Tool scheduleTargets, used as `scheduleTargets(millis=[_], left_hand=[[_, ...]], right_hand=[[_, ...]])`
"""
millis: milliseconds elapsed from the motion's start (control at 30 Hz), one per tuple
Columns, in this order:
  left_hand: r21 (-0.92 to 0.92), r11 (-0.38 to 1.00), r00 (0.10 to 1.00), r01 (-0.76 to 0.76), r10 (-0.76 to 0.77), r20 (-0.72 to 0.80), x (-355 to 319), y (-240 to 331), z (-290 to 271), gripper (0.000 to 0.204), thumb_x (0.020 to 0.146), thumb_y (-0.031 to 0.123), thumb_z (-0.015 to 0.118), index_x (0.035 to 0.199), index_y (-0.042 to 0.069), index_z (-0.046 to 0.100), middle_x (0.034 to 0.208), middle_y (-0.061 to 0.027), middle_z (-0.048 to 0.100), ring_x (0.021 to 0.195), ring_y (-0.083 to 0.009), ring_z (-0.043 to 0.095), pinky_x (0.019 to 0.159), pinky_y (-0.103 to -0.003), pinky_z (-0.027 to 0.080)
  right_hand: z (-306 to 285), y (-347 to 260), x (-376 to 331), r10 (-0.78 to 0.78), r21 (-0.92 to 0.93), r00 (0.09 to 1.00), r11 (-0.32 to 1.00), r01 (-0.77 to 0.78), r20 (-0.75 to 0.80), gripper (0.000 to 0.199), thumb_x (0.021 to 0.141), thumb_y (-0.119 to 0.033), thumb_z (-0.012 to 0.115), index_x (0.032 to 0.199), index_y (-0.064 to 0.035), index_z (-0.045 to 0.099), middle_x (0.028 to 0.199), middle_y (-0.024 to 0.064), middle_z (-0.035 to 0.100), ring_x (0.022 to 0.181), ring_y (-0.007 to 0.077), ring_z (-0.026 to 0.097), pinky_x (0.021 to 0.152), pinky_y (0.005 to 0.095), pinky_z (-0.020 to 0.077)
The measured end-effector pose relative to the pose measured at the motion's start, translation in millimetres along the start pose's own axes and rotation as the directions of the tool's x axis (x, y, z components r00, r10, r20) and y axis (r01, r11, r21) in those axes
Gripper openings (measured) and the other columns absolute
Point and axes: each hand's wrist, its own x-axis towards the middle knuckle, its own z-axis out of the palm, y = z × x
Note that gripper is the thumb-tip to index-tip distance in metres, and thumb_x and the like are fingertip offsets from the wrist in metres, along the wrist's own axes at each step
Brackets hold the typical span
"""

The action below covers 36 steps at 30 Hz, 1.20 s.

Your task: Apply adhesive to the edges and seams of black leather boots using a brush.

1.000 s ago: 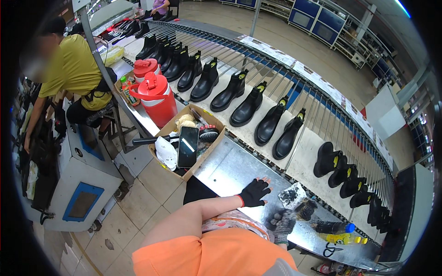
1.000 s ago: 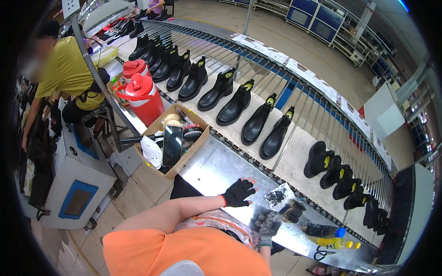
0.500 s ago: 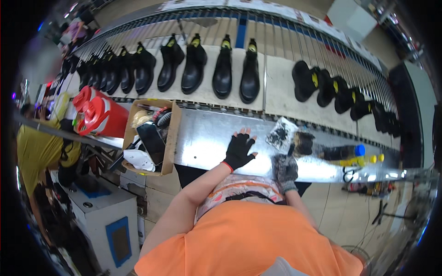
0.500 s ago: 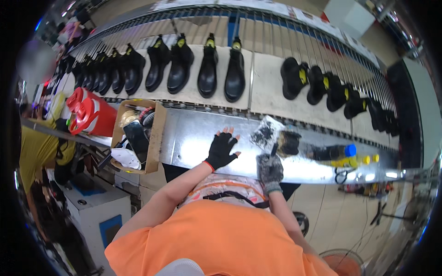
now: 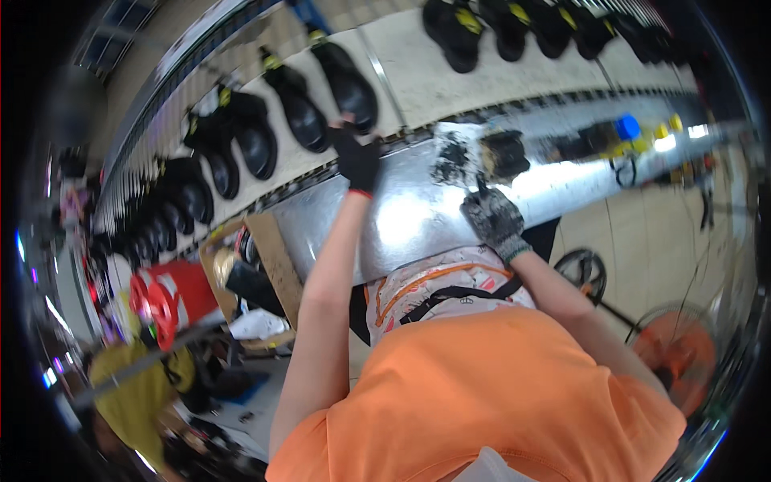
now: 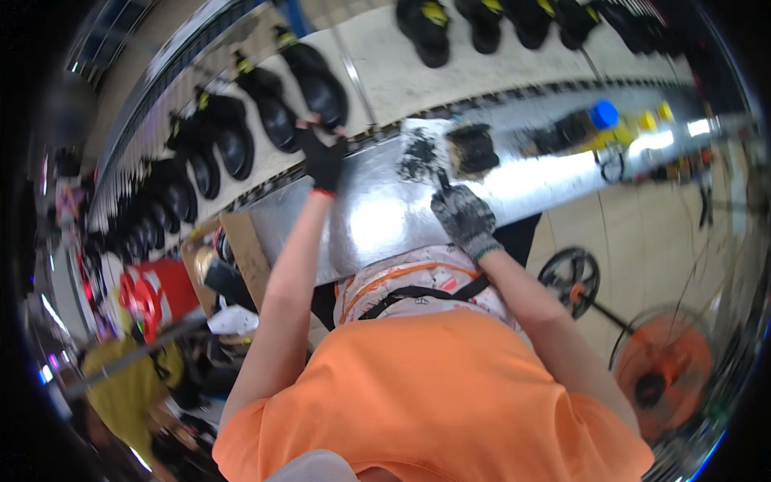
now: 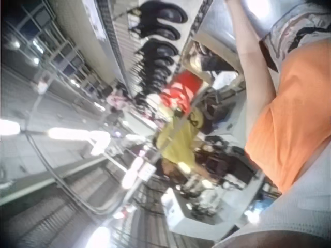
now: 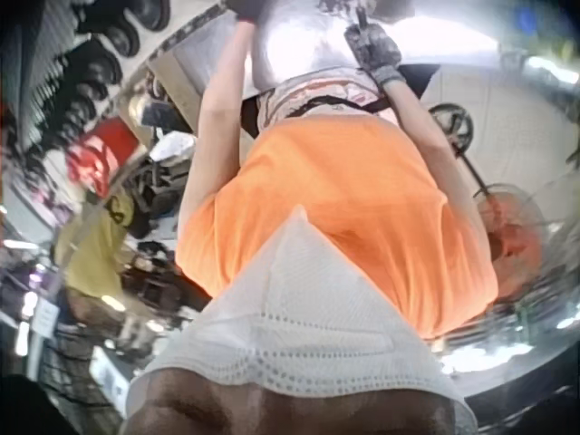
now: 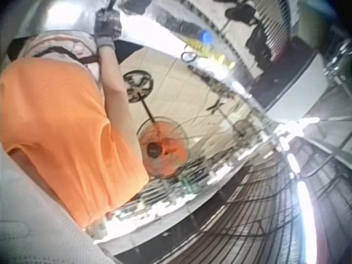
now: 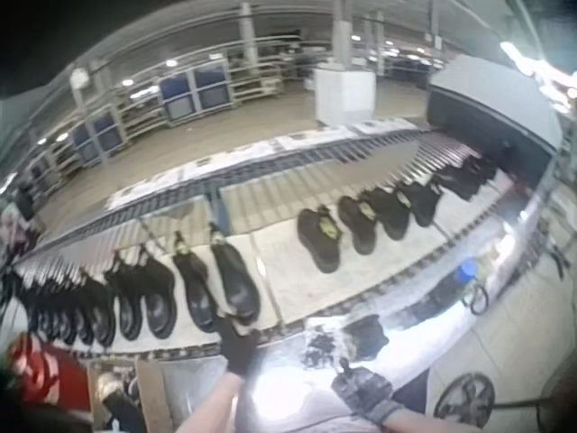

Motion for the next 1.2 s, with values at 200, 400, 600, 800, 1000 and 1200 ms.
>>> scheduleTargets(millis=[200, 400, 600, 800, 1000, 1200], left_hand=[[0.129, 0.841, 0.832, 0.525, -0.539, 0.130, 138, -7, 54, 0.090, 0.063, 0.047, 0.076, 0.125, -0.010, 0.042, 0.127, -0.0238, 0.048, 0.119, -0.0341, 0.045, 0.101, -0.037, 0.035], [-0.123, 0.750, 0.748, 0.650, -0.604, 0.274, 153, 9, 88, 0.078, 0.063, 0.033, 0.079, 0.122, -0.006, 0.047, 0.119, -0.0185, 0.056, 0.110, -0.0306, 0.052, 0.097, -0.033, 0.039], [-0.365, 0.732, 0.815, 0.575, -0.552, 0.178, 154, -106, 73, 0.064, 0.064, 0.018, 0.078, 0.119, -0.001, 0.052, 0.113, -0.0130, 0.059, 0.105, -0.0268, 0.055, 0.091, -0.034, 0.044], [-0.332, -0.033, 0.256, 0.943, -0.567, 0.783, 102, 15, -17, 0.040, 0.070, 0.003, 0.068, 0.109, 0.004, 0.058, 0.097, -0.0081, 0.062, 0.084, -0.0238, 0.060, 0.079, -0.036, 0.051], [-0.443, 0.309, 0.538, 0.842, -0.553, 0.636, 14, 61, -101, 0.035, 0.074, 0.007, 0.068, 0.107, 0.002, 0.059, 0.097, -0.0083, 0.063, 0.087, -0.0200, 0.060, 0.081, -0.034, 0.050], [-0.428, 0.580, 0.719, 0.693, -0.508, 0.475, -69, 80, -130, 0.049, 0.072, 0.011, 0.074, 0.116, 0.001, 0.053, 0.106, -0.0065, 0.059, 0.096, -0.0163, 0.056, 0.085, -0.027, 0.044]], right_hand=[[-16, -5, 0, 0.209, -0.029, 0.965, 0.978, -0.207, 0.160, 0.046, 0.086, -0.051, 0.047, 0.102, -0.0086, 0.056, 0.093, 0.0125, 0.058, 0.080, 0.0302, 0.061, 0.069, 0.0418, 0.0490], [1, 14, -12, 0.147, -0.030, 0.987, 0.989, -0.145, 0.068, 0.048, 0.085, -0.052, 0.047, 0.104, -0.0089, 0.056, 0.091, 0.0132, 0.059, 0.082, 0.0306, 0.061, 0.071, 0.0414, 0.0495], [3, -2, 0, 0.124, -0.062, 0.972, 0.992, -0.114, 0.201, 0.048, 0.086, -0.053, 0.046, 0.105, -0.0098, 0.055, 0.096, 0.0135, 0.058, 0.083, 0.0299, 0.061, 0.070, 0.0414, 0.0496], [-17, -1, -10, 0.136, 0.020, 0.986, 0.990, -0.139, 0.099, 0.046, 0.086, -0.051, 0.047, 0.108, -0.0116, 0.056, 0.095, 0.0134, 0.057, 0.084, 0.0301, 0.060, 0.070, 0.0411, 0.0494], [-28, -13, -6, 0.121, 0.073, 0.986, 0.989, -0.130, 0.116, 0.041, 0.087, -0.049, 0.048, 0.105, -0.0133, 0.058, 0.093, 0.0124, 0.057, 0.084, 0.0306, 0.060, 0.070, 0.0424, 0.0482], [-4, 5, -11, 0.153, 0.221, 0.985, 0.966, -0.133, -0.076, 0.040, 0.087, -0.043, 0.052, 0.111, -0.0122, 0.059, 0.094, 0.0131, 0.060, 0.083, 0.0320, 0.060, 0.073, 0.0415, 0.0474]])
